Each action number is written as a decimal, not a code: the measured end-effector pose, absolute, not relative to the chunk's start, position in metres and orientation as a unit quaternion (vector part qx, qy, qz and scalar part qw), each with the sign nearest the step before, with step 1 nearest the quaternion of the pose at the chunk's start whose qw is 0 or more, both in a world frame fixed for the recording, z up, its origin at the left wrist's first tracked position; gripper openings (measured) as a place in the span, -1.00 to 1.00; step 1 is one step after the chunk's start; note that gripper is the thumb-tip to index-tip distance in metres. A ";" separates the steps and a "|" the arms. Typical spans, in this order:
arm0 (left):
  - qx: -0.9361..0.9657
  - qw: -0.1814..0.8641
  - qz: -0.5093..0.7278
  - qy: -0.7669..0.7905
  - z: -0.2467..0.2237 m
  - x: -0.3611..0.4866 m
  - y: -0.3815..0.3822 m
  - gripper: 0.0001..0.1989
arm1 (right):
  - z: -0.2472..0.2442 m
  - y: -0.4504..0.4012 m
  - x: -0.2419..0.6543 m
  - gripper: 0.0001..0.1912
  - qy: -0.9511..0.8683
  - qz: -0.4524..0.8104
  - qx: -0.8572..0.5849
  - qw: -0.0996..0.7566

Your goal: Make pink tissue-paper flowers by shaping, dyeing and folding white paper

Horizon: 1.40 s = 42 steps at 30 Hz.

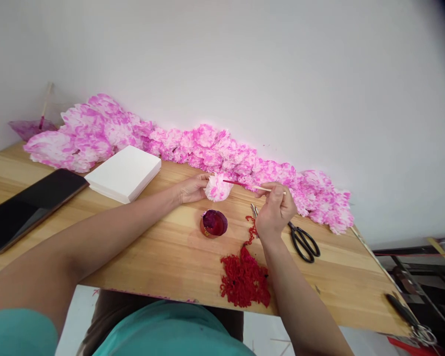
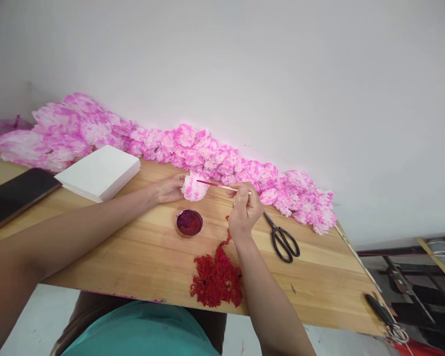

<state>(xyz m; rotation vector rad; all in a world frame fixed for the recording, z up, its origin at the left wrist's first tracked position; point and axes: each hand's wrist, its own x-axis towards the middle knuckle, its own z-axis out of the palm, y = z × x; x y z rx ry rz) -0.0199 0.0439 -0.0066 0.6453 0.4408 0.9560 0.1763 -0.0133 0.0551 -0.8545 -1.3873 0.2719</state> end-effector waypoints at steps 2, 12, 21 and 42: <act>0.302 0.814 0.448 0.212 -0.007 -0.020 0.044 -0.72 | 0.059 -0.019 0.173 -0.70 -0.657 0.083 -0.346 0.664; 0.301 0.812 0.453 0.210 -0.006 -0.020 0.043 -0.77 | 0.058 -0.021 0.178 -0.78 -0.706 0.008 -0.369 0.604; 0.298 0.813 0.455 0.208 -0.006 -0.020 0.044 -0.74 | 0.063 -0.024 0.176 -0.76 -0.706 0.015 -0.356 0.611; 0.276 0.808 0.478 0.207 -0.011 -0.019 0.048 -0.79 | 0.058 -0.020 0.176 -0.72 -0.753 0.061 -0.344 0.558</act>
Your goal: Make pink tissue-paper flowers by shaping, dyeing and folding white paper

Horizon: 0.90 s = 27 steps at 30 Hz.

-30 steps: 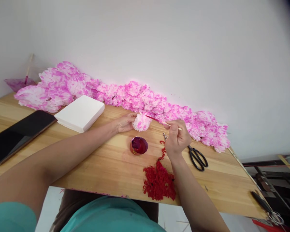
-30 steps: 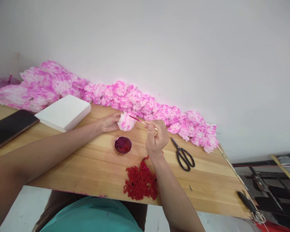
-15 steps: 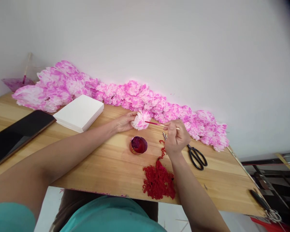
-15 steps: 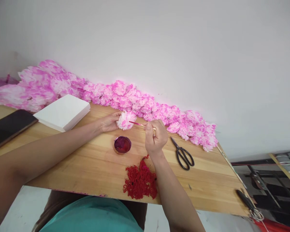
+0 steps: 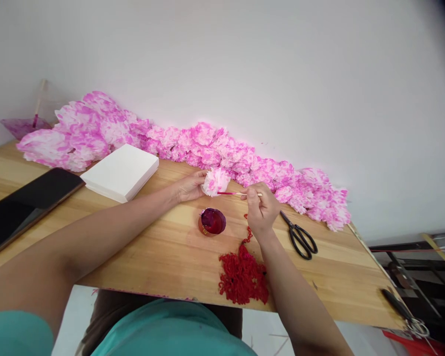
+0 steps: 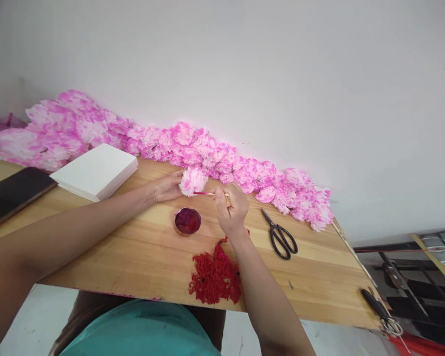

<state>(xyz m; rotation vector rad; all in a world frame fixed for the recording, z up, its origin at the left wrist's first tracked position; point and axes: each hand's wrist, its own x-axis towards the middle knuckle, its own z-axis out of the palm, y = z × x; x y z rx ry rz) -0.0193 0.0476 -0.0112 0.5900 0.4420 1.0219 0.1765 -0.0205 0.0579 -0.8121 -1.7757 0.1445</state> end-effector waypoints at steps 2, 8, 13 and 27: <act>0.276 0.808 0.478 0.206 -0.011 -0.019 0.047 -0.77 | 0.056 -0.020 0.177 -0.71 -0.739 0.066 -0.351 0.571; 0.278 0.806 0.480 0.206 -0.008 -0.019 0.045 -0.74 | 0.051 -0.018 0.177 -0.68 -0.722 0.095 -0.400 0.557; 0.248 0.812 0.484 0.211 -0.003 -0.020 0.045 -0.67 | 0.049 -0.009 0.178 -0.63 -0.633 0.169 -0.441 0.614; 0.262 0.826 0.464 0.182 -0.006 -0.022 0.044 -0.66 | 0.043 0.010 0.181 -0.62 -0.461 0.374 -0.404 0.696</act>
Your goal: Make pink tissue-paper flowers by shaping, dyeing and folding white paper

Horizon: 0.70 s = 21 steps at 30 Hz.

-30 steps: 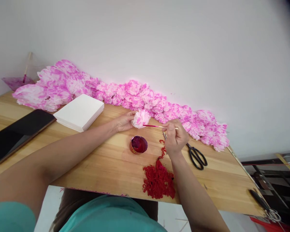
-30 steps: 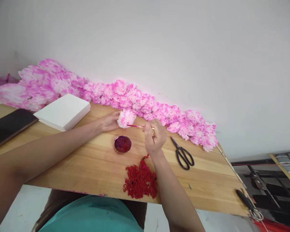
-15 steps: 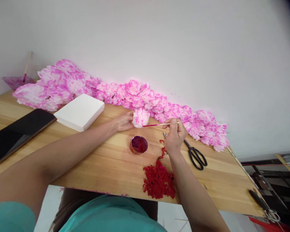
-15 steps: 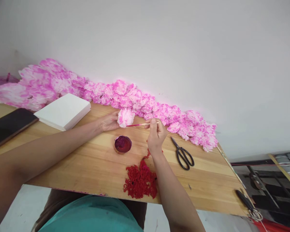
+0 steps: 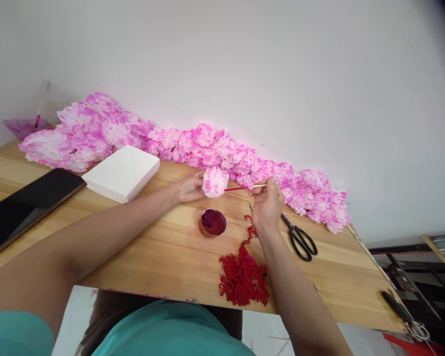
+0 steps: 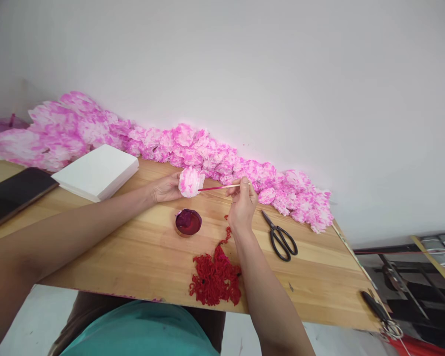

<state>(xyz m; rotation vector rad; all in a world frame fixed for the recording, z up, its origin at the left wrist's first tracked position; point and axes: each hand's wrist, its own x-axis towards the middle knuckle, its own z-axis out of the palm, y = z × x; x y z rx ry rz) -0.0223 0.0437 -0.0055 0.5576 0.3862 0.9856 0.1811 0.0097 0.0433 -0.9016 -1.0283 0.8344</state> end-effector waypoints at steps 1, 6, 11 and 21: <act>0.266 0.827 0.461 0.180 -0.006 -0.022 0.044 -0.65 | 0.043 0.010 0.181 -0.62 -0.458 0.376 -0.405 0.696; 0.281 0.828 0.451 0.181 -0.006 -0.023 0.043 -0.66 | 0.047 0.008 0.180 -0.61 -0.469 0.359 -0.415 0.692; 0.275 0.815 0.471 0.197 -0.008 -0.022 0.045 -0.73 | 0.055 -0.003 0.178 -0.52 -0.525 0.287 -0.394 0.698; 0.317 0.773 0.507 0.213 -0.009 -0.022 0.046 -0.73 | 0.042 -0.018 0.173 -0.54 -0.823 0.131 -0.291 0.469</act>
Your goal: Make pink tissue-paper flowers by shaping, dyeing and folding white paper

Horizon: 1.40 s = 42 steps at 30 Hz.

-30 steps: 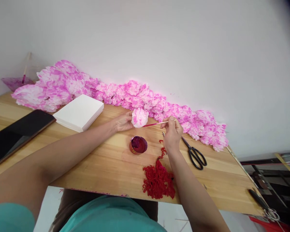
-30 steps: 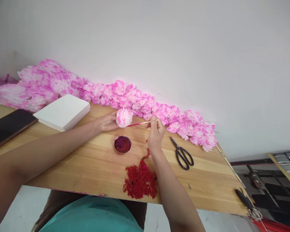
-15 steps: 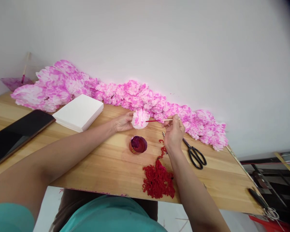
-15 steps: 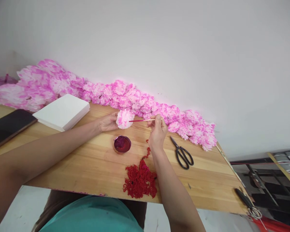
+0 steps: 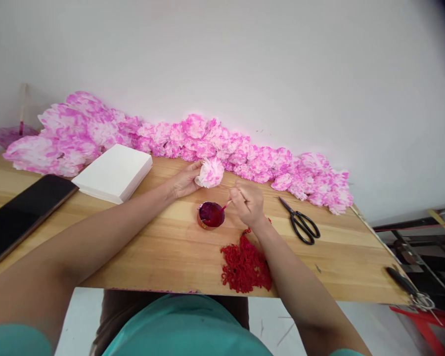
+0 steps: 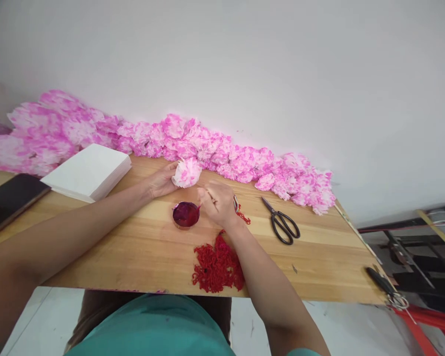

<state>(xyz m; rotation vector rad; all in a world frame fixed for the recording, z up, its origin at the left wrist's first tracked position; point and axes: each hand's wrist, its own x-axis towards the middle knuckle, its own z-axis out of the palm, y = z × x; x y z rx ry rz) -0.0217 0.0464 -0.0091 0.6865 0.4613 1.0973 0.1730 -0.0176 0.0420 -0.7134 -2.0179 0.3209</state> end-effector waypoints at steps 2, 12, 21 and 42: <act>0.328 0.767 0.506 0.218 -0.009 -0.022 0.047 -0.75 | 0.040 -0.016 0.172 -0.55 -0.843 0.109 -0.283 0.443; 0.374 0.751 0.490 0.238 -0.003 -0.021 0.043 -0.77 | 0.040 -0.016 0.169 -0.56 -0.823 0.119 -0.271 0.486; 0.402 0.733 0.479 0.268 -0.003 -0.022 0.047 -0.77 | 0.039 -0.012 0.166 -0.51 -0.847 0.065 -0.245 0.467; 0.456 0.695 0.470 0.297 0.001 -0.018 0.043 -0.82 | 0.042 -0.018 0.163 -0.41 -0.852 0.050 -0.322 0.410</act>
